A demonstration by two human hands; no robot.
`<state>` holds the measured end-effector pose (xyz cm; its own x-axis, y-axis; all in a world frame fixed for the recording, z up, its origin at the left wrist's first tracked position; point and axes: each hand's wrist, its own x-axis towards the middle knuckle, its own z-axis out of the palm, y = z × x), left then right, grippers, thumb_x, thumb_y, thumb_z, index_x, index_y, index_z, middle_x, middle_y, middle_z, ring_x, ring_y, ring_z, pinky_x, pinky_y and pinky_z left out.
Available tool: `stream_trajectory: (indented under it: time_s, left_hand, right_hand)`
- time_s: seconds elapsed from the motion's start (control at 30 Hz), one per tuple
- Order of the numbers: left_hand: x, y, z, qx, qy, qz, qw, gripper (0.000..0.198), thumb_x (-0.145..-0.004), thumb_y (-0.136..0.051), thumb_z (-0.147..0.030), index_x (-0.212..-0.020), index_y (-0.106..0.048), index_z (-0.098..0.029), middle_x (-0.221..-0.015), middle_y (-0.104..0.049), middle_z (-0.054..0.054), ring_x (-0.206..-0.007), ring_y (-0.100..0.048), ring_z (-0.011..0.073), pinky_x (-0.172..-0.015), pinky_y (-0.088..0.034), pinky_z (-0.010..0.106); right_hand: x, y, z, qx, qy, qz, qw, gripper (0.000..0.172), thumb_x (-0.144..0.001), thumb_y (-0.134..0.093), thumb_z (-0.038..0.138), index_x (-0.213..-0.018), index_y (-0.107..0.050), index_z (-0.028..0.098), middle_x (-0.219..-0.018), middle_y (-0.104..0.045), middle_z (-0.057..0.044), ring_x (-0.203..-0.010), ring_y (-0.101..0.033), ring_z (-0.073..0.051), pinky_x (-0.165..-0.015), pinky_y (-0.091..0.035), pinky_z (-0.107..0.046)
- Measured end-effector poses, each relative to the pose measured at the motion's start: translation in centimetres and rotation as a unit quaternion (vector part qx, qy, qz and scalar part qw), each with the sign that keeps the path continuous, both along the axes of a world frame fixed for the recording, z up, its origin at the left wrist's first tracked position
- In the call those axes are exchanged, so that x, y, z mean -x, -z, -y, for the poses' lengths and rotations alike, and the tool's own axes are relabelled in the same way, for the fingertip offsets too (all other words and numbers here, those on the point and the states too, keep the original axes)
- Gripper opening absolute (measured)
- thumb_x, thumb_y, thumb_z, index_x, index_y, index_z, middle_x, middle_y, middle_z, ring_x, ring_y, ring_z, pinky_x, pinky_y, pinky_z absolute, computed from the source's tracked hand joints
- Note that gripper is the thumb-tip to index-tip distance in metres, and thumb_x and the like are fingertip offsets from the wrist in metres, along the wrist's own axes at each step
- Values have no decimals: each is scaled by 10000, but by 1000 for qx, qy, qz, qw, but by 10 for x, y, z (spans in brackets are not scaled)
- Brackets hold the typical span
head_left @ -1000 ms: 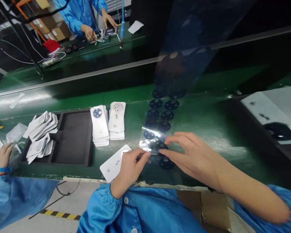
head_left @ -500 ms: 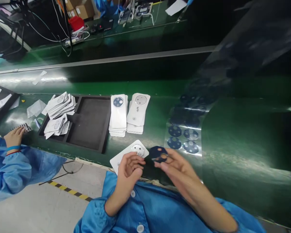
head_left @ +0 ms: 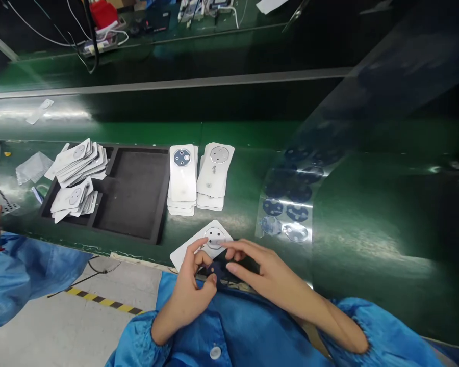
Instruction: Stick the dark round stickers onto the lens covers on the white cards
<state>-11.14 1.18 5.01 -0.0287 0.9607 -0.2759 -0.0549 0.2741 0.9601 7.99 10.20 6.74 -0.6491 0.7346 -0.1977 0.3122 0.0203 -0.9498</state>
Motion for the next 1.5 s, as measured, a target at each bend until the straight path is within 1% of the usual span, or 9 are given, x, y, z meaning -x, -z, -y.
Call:
stream_trajectory:
  time_s: [0.1, 0.17, 0.27, 0.37, 0.5, 0.63, 0.97, 1.23, 1.5]
  left_hand:
    - [2, -3, 5, 9, 68, 1, 998, 649, -877, -535, -127, -1464, -319, -298, -904, -521, -9, -849, -542, 127, -813, -458, 245]
    - [3, -4, 8, 6, 76, -20, 997, 655, -887, -530, -123, -1475, -304, -303, -936, -546, 3, -877, -566, 135, -853, -485, 268]
    - [5, -4, 12, -48, 38, -140, 988, 629, -905, -546, -145, -1480, -332, -282, -1240, -543, 97, -1088, -578, 198, -922, -520, 333]
    - [8, 3, 13, -182, 2, -345, 921, 542, -909, -556, -125, -1428, -427, -212, -1480, -383, 163, -1356, -426, 304, -1038, -476, 442]
    - [12, 22, 9, -285, 89, -520, 800, 364, -905, -559, -108, -1269, -559, -119, -1383, -525, 183, -1371, -423, 352, -1071, -422, 495]
    - [14, 39, 8, -292, 118, -576, 754, 381, -931, -499, -178, -1294, -571, -87, -1370, -553, 192, -1349, -456, 358, -1035, -433, 477]
    - [7, 40, 9, -272, 94, -585, 758, 356, -926, -509, -196, -1257, -608, -114, -1313, -606, 158, -1320, -482, 339, -1171, -223, 598]
    - [8, 45, 8, -285, 86, -582, 756, 369, -937, -492, -228, -1257, -600, -78, -1302, -614, 158, -1310, -489, 343, -1185, -212, 610]
    - [7, 53, 8, -316, 48, -587, 744, 381, -894, -516, -229, -1235, -626, -101, -1284, -632, 146, -1275, -535, 333, -1170, -293, 584]
  right_hand:
    - [1, -12, -10, 73, -79, -13, 994, 99, -945, -623, 305, -971, -708, 262, -914, -660, 2, -815, -609, -207, -720, -491, -312]
    - [3, -14, -18, 103, -107, -9, 989, 123, -933, -620, 304, -866, -704, 246, -807, -658, 13, -717, -598, -194, -643, -472, -299]
    - [7, -8, -36, 111, -60, -14, 992, 174, -917, -641, 382, -866, -719, 234, -794, -677, -2, -700, -615, -202, -628, -493, -309]
    - [13, 5, -56, 130, 35, -35, 990, 286, -859, -721, 479, -915, -718, 199, -853, -702, -47, -766, -658, -232, -675, -543, -334]
    - [23, 25, -66, 191, 48, -50, 979, 411, -791, -790, 531, -966, -700, 171, -794, -694, -55, -716, -658, -223, -578, -524, -292]
    - [24, 38, -65, 177, 28, -53, 982, 389, -793, -786, 537, -855, -720, 159, -756, -687, -57, -669, -636, -201, -590, -508, -289]
    - [22, 38, -63, 191, 2, -39, 981, 306, -829, -754, 459, -863, -712, 158, -670, -651, -25, -603, -611, -185, -567, -479, -286]
    - [22, 39, -71, 200, -31, -45, 978, 301, -808, -754, 440, -890, -731, 151, -731, -676, -42, -646, -626, -192, -612, -508, -294]
    - [24, 38, -76, 213, -48, -2, 976, 304, -833, -728, 454, -905, -720, 159, -741, -687, -69, -683, -655, -216, -432, -377, -215]
